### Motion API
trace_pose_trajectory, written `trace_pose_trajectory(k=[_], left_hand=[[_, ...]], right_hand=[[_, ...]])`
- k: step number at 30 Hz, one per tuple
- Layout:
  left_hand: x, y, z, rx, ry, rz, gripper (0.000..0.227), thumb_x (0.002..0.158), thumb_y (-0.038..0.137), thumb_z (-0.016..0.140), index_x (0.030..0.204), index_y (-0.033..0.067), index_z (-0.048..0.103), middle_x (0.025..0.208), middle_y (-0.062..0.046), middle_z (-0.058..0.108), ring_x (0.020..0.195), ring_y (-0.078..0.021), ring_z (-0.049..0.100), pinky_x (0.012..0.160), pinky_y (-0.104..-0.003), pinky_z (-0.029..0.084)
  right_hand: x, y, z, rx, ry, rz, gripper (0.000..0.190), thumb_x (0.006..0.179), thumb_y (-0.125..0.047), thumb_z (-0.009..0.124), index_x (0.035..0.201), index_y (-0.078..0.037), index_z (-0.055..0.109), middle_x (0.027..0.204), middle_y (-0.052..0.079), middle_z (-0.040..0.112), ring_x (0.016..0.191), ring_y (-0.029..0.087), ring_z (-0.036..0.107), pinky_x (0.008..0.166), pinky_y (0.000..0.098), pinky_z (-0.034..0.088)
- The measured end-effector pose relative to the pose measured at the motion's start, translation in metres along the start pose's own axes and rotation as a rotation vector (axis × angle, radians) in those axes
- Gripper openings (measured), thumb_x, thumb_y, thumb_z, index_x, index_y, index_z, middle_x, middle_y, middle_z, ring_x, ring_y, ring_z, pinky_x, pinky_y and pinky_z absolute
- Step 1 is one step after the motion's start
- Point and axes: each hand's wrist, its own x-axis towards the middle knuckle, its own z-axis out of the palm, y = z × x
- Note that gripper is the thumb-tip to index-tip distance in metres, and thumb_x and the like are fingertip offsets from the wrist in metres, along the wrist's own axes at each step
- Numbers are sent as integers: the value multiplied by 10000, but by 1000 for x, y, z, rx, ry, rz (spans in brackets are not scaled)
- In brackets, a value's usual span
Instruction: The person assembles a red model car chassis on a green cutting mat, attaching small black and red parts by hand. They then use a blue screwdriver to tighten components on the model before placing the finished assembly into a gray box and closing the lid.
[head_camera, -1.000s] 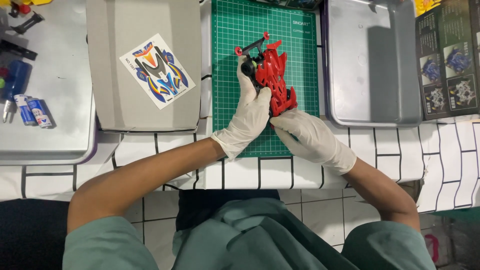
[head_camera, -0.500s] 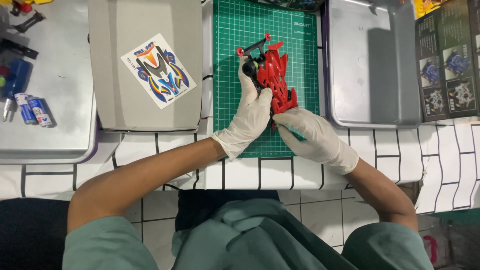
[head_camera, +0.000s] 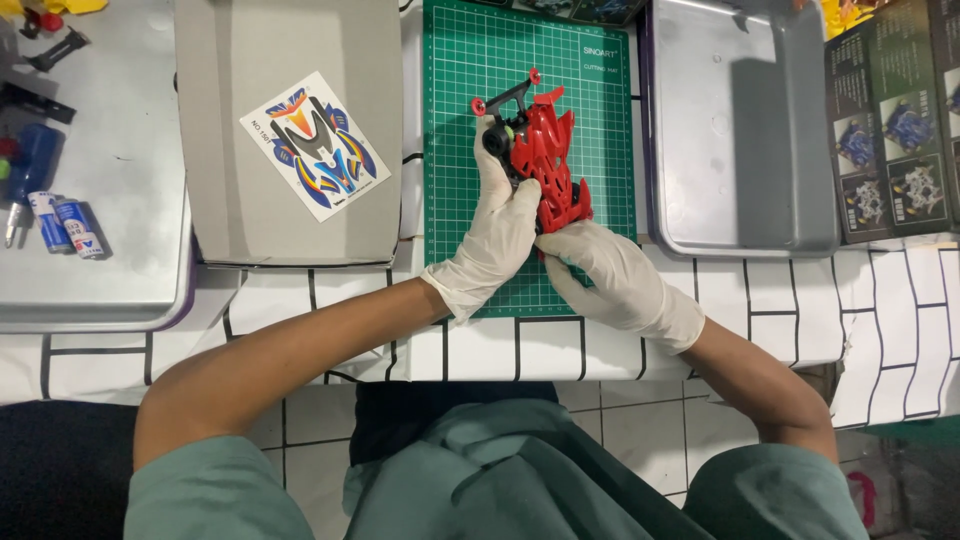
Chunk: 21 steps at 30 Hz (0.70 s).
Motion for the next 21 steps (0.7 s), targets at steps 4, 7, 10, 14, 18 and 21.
trace_pose_trajectory(k=[4, 7, 10, 14, 18, 21], left_hand=[[3, 3, -4, -3, -8, -5, 683, 1001, 19, 474, 1608, 158, 194, 1519, -119, 336, 1363, -190, 390, 1235, -468, 290], [6, 4, -4, -8, -17, -12, 678, 1001, 21, 477, 1606, 156, 203, 1510, -118, 347, 1356, -188, 395, 1232, -468, 292], [2, 16, 2, -74, -44, -82, 706, 969, 30, 549, 1593, 206, 270, 1485, -57, 425, 1301, -160, 480, 1175, -431, 378], [-10, 38, 18, -164, -86, -172, 629, 979, 91, 687, 1527, 206, 402, 1335, -13, 554, 1190, -103, 551, 1083, -352, 468], [-6, 24, 12, -180, -162, -191, 658, 964, 126, 765, 1520, 231, 431, 1304, -31, 619, 1158, -126, 639, 1051, -352, 537], [-1, 25, 15, -179, -215, -207, 658, 949, 128, 789, 1507, 208, 451, 1302, -28, 647, 1139, -114, 654, 1020, -361, 564]], right_hand=[[7, -1, -18, 161, 55, 88, 344, 787, 134, 736, 1101, -6, 731, 930, 135, 764, 836, 306, 751, 726, 399, 620], [18, 2, -31, 142, 207, 138, 302, 788, 167, 732, 1060, 37, 726, 906, 118, 765, 805, 258, 753, 762, 328, 621], [24, 7, -37, 150, 379, 252, 227, 857, 211, 670, 1056, 102, 664, 900, 194, 740, 732, 234, 703, 647, 300, 568], [24, 11, -42, 233, 398, 410, 297, 951, 87, 716, 1231, 69, 619, 1119, 177, 689, 965, 202, 692, 819, 279, 579], [27, 5, -42, 281, 375, 468, 268, 918, 116, 759, 1172, 84, 684, 1071, 173, 685, 880, 186, 705, 759, 263, 594], [20, 13, -39, 256, 369, 403, 285, 865, 156, 781, 1135, 94, 712, 1014, 190, 698, 831, 215, 724, 724, 285, 604]])
